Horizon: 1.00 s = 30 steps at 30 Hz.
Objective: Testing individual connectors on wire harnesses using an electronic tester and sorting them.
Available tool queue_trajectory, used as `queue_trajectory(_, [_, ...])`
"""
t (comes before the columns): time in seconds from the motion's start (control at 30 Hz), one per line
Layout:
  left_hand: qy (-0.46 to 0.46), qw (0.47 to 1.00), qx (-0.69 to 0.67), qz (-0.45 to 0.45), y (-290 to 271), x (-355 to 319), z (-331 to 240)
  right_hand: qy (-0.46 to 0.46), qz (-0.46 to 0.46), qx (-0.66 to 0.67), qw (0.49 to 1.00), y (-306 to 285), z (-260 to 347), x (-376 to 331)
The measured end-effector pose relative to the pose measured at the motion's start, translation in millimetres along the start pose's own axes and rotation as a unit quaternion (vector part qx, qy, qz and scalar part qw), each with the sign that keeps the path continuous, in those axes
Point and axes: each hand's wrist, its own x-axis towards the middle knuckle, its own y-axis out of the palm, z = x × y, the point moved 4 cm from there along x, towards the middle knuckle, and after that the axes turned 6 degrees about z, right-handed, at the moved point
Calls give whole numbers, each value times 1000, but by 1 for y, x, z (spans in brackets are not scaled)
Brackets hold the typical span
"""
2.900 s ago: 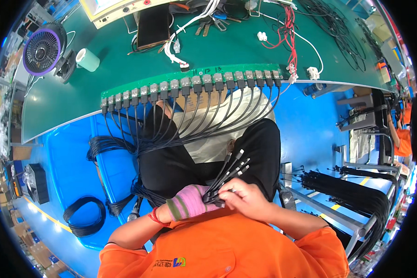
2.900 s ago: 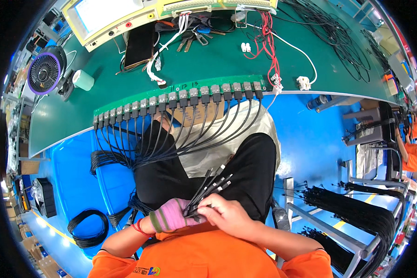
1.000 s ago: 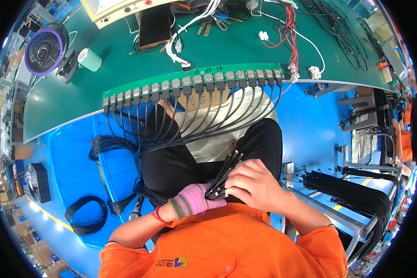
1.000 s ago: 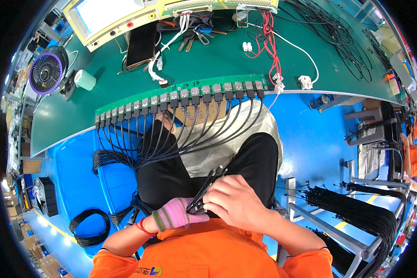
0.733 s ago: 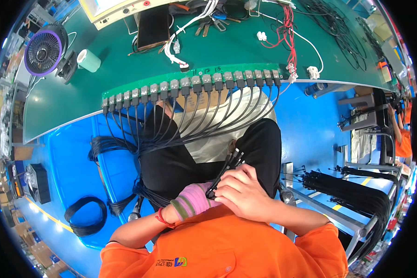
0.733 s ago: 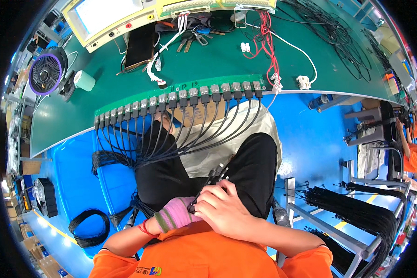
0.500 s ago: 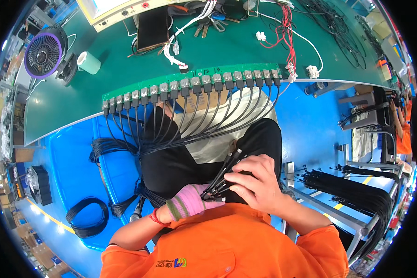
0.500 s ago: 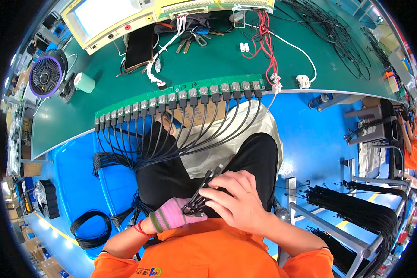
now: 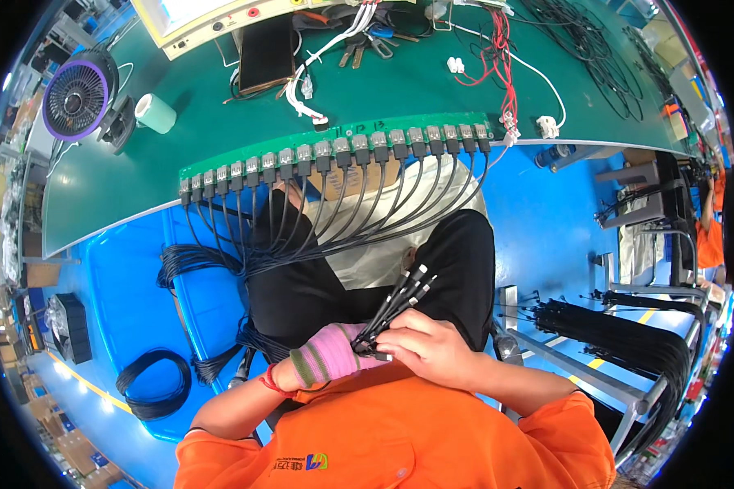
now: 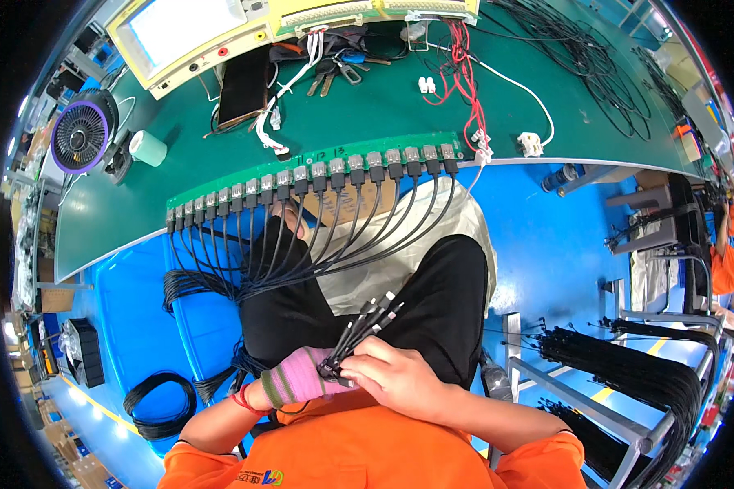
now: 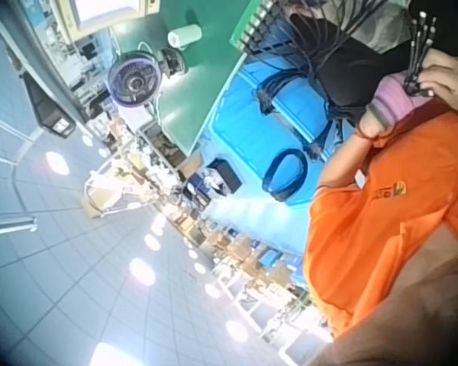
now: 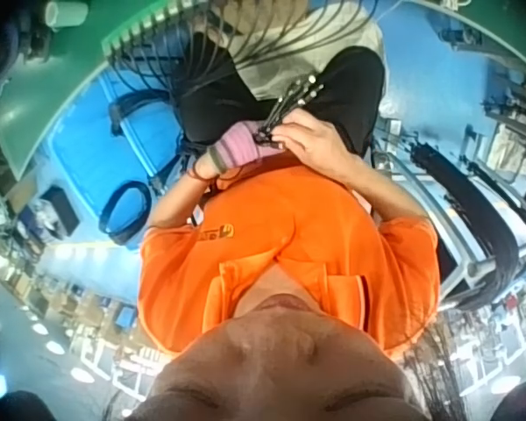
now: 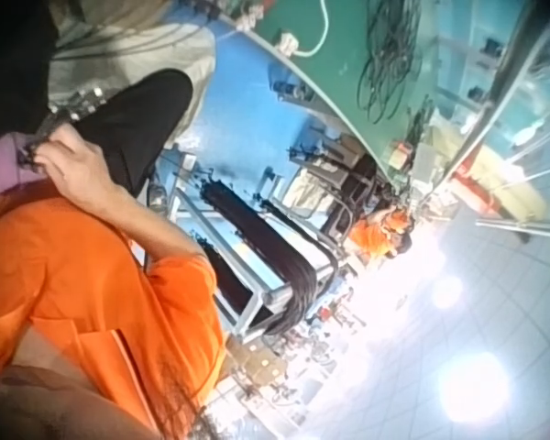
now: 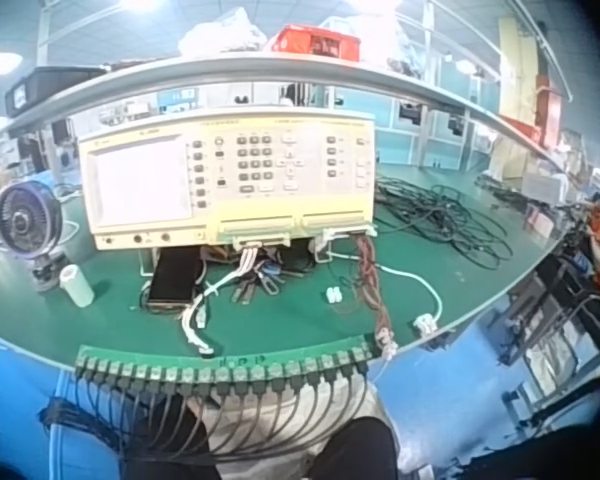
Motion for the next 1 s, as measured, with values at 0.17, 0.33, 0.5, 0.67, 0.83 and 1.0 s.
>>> queue_trajectory(0.17, [-69, 997, 33, 3, -2, -4, -12, 169, -149, 107, 968, -20, -17, -11])
queue_trajectory(0.33, [-83, 992, 92, 14, 2, 0, -1, 324, -9, 230, 918, 0, -33, -6])
queue_trajectory(0.5, [-27, 997, 65, 15, 8, 1, 25, 309, -37, 303, 901, 17, -31, -4])
queue_trajectory(0.67, [-51, 997, 60, 13, 3, -5, 6, 288, -46, 249, 924, 2, -36, -1])
queue_trajectory(0.83, [-34, 998, 44, 25, 6, -4, 17, 267, -102, 265, 921, -6, -24, 4])
queue_trajectory(1.0, [-64, 990, 120, 43, 6, -3, 11, 223, -97, 217, 945, 3, -16, 3])
